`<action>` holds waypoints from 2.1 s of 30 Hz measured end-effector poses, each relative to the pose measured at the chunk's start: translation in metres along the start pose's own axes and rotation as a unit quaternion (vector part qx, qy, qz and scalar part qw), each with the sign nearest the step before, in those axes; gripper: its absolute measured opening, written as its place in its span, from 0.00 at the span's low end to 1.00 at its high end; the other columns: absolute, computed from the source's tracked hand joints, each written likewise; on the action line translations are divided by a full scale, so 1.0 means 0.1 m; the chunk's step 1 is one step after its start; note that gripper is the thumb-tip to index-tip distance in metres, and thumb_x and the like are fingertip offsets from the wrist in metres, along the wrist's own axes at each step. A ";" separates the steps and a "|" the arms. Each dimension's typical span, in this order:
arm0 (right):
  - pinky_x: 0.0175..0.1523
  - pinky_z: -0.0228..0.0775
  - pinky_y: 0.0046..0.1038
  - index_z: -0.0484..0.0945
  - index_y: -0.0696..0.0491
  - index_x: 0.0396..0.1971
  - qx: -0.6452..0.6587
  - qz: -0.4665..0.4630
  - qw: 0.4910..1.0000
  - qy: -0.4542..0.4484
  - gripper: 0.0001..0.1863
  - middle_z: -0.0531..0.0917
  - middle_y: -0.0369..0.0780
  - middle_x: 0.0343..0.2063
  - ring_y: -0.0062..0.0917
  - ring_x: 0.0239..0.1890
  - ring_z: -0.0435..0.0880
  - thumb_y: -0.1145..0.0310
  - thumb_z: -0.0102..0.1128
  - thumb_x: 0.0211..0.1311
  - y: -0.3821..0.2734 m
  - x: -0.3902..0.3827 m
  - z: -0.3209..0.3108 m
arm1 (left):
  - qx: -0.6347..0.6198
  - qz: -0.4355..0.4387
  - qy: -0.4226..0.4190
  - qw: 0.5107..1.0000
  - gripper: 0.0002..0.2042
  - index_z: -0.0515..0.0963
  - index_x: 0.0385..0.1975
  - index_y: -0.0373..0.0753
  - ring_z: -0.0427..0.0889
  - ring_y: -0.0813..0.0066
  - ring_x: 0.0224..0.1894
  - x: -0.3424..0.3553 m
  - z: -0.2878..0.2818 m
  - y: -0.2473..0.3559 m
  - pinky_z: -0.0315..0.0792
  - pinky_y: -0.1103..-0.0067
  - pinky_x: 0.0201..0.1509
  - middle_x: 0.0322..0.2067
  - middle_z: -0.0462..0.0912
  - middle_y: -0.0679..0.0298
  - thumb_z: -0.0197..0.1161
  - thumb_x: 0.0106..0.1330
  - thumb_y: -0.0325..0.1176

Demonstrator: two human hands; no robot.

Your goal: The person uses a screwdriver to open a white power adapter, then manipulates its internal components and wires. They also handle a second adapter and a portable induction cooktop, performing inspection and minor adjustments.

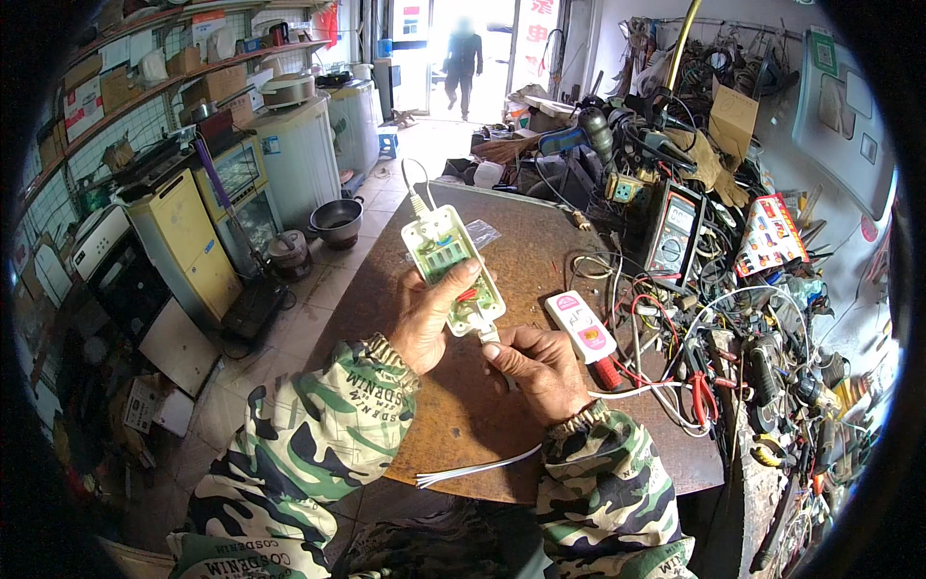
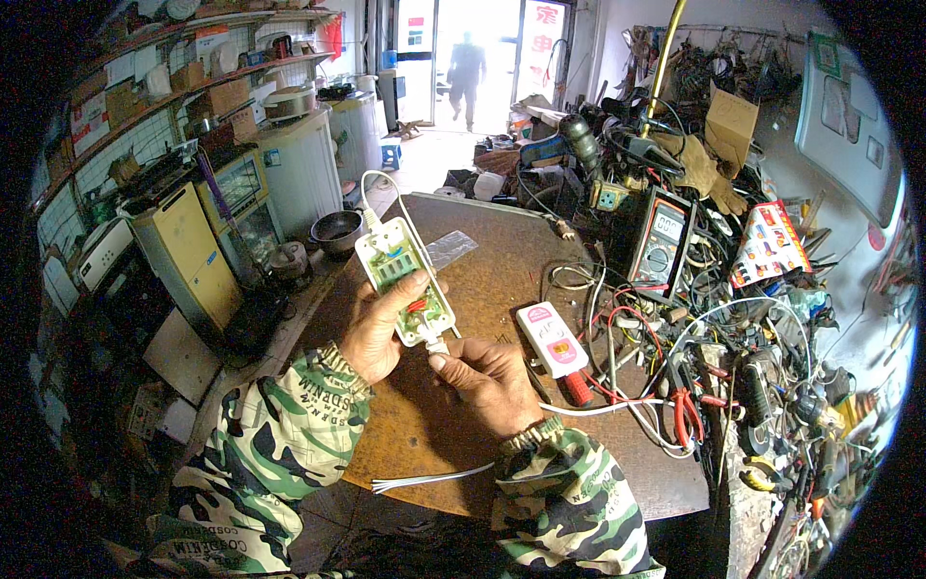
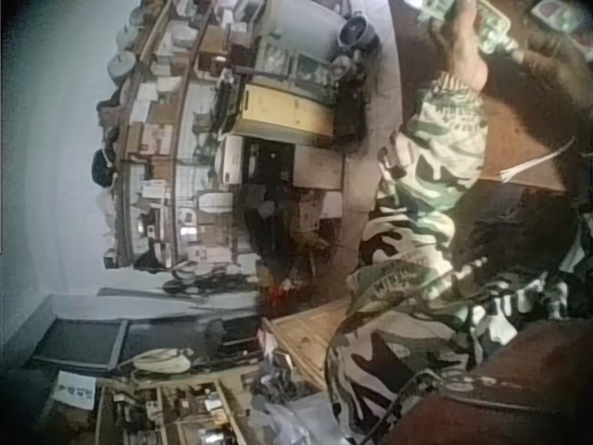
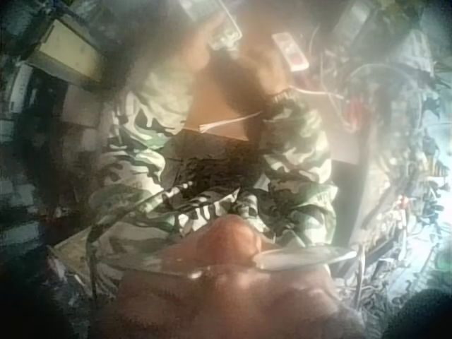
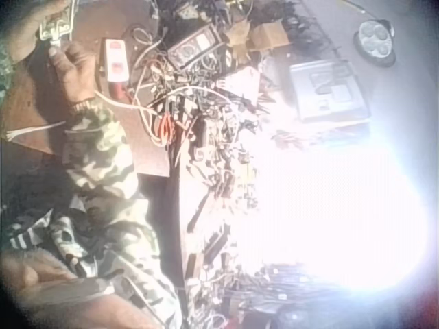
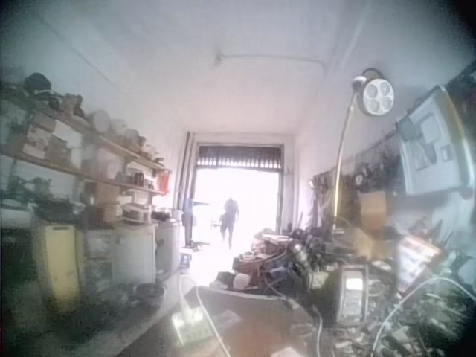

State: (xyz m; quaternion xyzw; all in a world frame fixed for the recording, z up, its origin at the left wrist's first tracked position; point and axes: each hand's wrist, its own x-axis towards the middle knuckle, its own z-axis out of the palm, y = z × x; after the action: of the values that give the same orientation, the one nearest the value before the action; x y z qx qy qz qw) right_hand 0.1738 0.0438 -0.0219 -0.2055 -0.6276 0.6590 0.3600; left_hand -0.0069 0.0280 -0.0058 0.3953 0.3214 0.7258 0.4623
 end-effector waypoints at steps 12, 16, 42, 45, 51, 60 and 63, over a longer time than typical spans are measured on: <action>0.28 0.58 0.21 0.84 0.59 0.33 -0.067 0.033 0.997 0.009 0.13 0.75 0.28 0.19 0.13 0.22 0.68 0.63 0.64 0.69 -0.10 -0.02 -0.01 | -0.002 -0.010 -0.001 1.000 0.11 0.78 0.45 0.37 0.87 0.71 0.37 -0.03 0.04 0.02 0.84 0.73 0.38 0.38 0.85 0.59 0.66 0.68 0.34; 0.30 0.59 0.21 0.82 0.59 0.34 -0.057 0.031 0.998 -0.001 0.13 0.76 0.29 0.21 0.14 0.24 0.69 0.63 0.60 0.72 -0.06 -0.02 0.01 | -0.004 0.001 0.015 1.000 0.10 0.78 0.45 0.37 0.86 0.70 0.37 -0.01 0.00 -0.04 0.84 0.72 0.40 0.38 0.85 0.59 0.65 0.69 0.33; 0.25 0.56 0.21 0.81 0.57 0.28 -0.037 0.017 0.996 0.080 0.14 0.74 0.30 0.17 0.12 0.19 0.66 0.62 0.61 0.71 -0.08 -0.05 0.09 | -0.012 0.032 0.014 0.999 0.12 0.78 0.43 0.37 0.86 0.72 0.35 0.03 0.05 -0.11 0.84 0.73 0.38 0.36 0.85 0.60 0.68 0.67 0.37; 0.26 0.58 0.21 0.80 0.57 0.29 -0.070 0.020 0.996 0.045 0.14 0.74 0.30 0.18 0.13 0.20 0.67 0.62 0.61 0.71 -0.09 -0.03 0.07 | 0.004 0.049 0.015 0.999 0.12 0.78 0.43 0.37 0.86 0.72 0.35 -0.01 0.03 -0.04 0.84 0.74 0.38 0.36 0.85 0.60 0.68 0.67 0.36; 0.27 0.60 0.21 0.80 0.58 0.31 -0.084 0.014 0.996 0.039 0.14 0.74 0.29 0.19 0.13 0.22 0.68 0.62 0.59 0.73 -0.05 -0.02 0.05 | 0.007 0.038 -0.001 0.999 0.11 0.78 0.45 0.36 0.87 0.72 0.39 -0.04 0.06 -0.02 0.84 0.74 0.41 0.39 0.85 0.59 0.66 0.69 0.34; 0.24 0.61 0.22 0.78 0.57 0.28 -0.063 0.017 0.997 0.027 0.17 0.76 0.31 0.18 0.15 0.19 0.70 0.60 0.58 0.73 -0.02 -0.01 0.04 | 0.013 0.023 -0.013 1.000 0.10 0.78 0.44 0.36 0.86 0.73 0.38 -0.06 0.06 0.00 0.84 0.75 0.40 0.39 0.85 0.59 0.65 0.69 0.35; 0.24 0.61 0.23 0.78 0.58 0.27 -0.069 0.007 0.997 0.031 0.17 0.76 0.31 0.18 0.15 0.20 0.70 0.60 0.58 0.73 -0.01 0.00 0.04 | 0.016 0.024 -0.012 1.000 0.10 0.79 0.44 0.37 0.86 0.73 0.38 -0.06 0.07 0.01 0.84 0.75 0.41 0.38 0.85 0.60 0.65 0.69 0.35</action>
State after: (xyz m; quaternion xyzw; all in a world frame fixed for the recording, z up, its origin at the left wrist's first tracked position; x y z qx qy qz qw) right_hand 0.1715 0.0407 -0.0200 -0.2547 -0.6587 0.6095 0.3602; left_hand 0.0007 0.0225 -0.0032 0.4191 0.3175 0.7265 0.4423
